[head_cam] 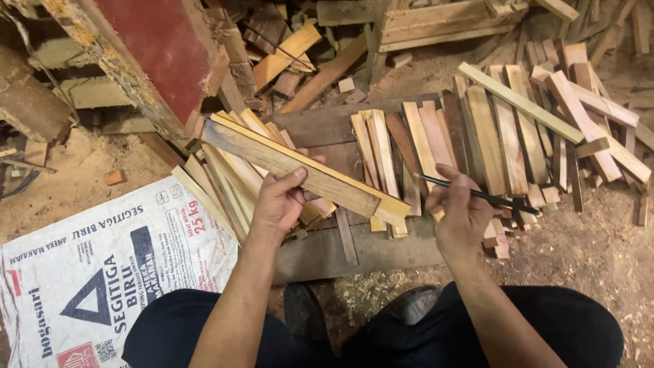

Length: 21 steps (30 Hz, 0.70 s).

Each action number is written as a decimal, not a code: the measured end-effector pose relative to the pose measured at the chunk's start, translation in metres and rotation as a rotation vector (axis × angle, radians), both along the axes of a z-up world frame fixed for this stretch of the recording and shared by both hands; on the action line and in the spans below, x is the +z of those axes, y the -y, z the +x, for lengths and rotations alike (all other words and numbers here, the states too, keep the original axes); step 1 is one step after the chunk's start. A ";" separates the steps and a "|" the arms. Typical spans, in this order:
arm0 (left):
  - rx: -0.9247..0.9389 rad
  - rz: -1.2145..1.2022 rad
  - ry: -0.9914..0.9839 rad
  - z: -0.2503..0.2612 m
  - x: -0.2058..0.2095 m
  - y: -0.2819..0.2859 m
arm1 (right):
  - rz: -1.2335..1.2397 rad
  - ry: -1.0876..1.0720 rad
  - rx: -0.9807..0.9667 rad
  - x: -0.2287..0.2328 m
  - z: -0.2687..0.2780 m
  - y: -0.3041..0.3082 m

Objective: Inspecting and marking wooden slats with a pencil in a workshop

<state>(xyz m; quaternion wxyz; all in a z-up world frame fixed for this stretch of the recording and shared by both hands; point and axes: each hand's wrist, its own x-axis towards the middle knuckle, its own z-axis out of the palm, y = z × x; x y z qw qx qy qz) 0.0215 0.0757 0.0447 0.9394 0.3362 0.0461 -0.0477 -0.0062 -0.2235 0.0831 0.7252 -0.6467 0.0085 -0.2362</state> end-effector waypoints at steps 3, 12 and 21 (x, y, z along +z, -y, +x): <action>-0.019 -0.034 -0.007 0.001 -0.001 0.002 | -0.011 -0.010 0.035 0.014 -0.003 -0.015; -0.050 0.589 -0.125 -0.028 -0.010 0.035 | -0.382 0.145 0.083 0.028 -0.011 -0.025; -0.453 0.936 0.121 -0.052 0.037 0.092 | -0.429 0.240 0.354 0.045 -0.037 -0.031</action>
